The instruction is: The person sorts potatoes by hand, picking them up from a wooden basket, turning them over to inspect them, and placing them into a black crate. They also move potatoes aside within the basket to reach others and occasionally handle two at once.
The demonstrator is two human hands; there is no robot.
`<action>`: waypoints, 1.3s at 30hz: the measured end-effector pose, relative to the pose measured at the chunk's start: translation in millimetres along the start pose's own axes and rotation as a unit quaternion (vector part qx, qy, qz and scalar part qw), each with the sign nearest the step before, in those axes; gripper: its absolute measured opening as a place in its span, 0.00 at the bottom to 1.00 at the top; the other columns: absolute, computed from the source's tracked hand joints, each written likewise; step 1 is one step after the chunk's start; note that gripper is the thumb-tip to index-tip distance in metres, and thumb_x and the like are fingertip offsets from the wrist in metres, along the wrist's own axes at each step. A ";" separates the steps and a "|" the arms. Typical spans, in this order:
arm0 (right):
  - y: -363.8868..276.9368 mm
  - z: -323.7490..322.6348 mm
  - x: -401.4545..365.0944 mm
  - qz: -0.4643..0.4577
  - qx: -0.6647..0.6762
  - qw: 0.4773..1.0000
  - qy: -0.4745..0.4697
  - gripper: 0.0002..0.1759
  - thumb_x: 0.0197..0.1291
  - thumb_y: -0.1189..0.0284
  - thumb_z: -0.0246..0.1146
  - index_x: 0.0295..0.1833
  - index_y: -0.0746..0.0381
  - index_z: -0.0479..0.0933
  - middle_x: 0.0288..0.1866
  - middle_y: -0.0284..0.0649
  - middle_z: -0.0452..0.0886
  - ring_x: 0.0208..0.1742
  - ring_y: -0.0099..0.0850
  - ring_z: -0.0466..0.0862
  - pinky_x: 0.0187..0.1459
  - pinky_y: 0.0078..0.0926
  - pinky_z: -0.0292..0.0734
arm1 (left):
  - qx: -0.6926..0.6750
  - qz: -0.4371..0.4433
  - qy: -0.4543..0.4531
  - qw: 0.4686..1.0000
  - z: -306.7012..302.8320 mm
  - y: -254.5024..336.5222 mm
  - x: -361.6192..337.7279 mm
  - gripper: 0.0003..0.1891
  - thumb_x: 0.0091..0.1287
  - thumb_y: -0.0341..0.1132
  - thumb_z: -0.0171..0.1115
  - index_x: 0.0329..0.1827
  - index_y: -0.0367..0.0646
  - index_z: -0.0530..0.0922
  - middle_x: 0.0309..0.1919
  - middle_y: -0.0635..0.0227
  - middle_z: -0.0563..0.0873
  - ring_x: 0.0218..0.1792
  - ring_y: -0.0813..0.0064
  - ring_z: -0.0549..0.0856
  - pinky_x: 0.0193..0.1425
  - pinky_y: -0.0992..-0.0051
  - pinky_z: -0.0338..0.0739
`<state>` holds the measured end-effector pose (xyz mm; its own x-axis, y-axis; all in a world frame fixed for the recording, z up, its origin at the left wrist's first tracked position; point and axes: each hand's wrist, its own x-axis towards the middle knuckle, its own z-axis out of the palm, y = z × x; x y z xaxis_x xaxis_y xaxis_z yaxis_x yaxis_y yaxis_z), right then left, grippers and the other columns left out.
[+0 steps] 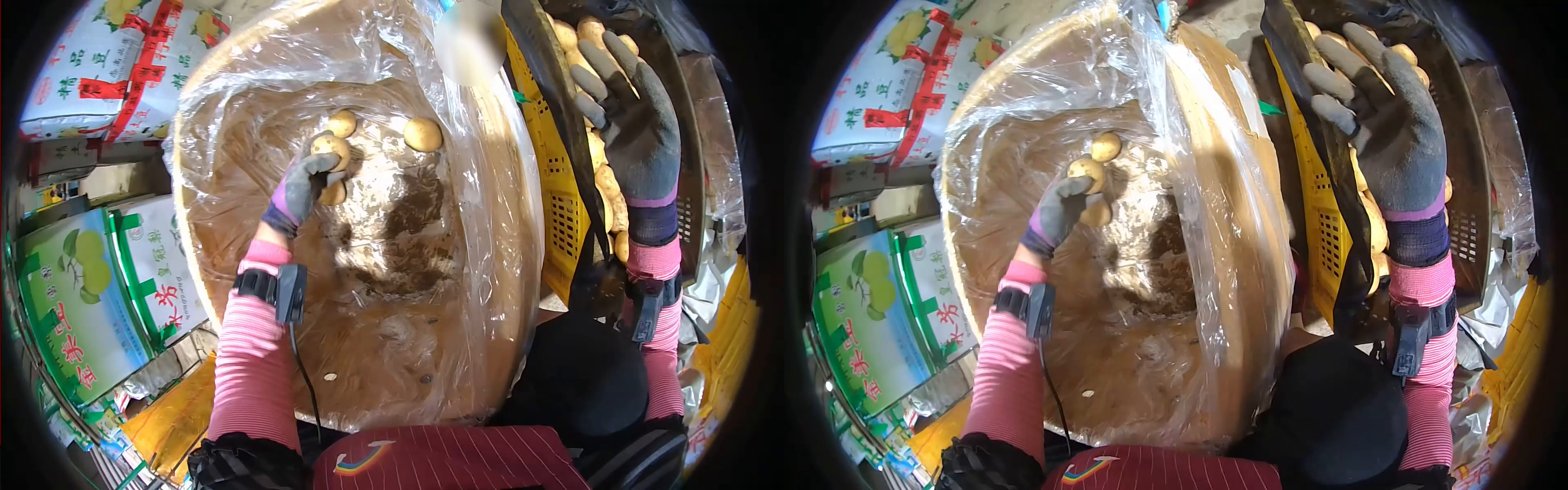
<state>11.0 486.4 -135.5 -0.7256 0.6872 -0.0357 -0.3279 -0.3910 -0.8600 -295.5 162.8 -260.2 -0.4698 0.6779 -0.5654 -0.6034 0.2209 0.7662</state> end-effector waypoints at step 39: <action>32.9 123.5 -51.0 -0.244 -0.318 0.845 -0.354 0.32 0.65 0.59 0.70 0.68 0.64 0.70 0.58 0.51 0.82 0.60 0.44 0.84 0.60 0.36 0.78 | 0.028 0.169 -0.067 0.983 161.5 38.0 -171.4 0.42 0.62 0.36 0.64 0.81 0.43 0.57 0.70 0.54 0.74 0.67 0.57 0.79 0.68 0.57 0.77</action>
<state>-37.4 362.8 -99.1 -0.8516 0.0450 0.5222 -0.4649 0.3952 -0.7923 -133.8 168.3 -84.9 -0.5457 0.8048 -0.2334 -0.3900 0.0026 0.9208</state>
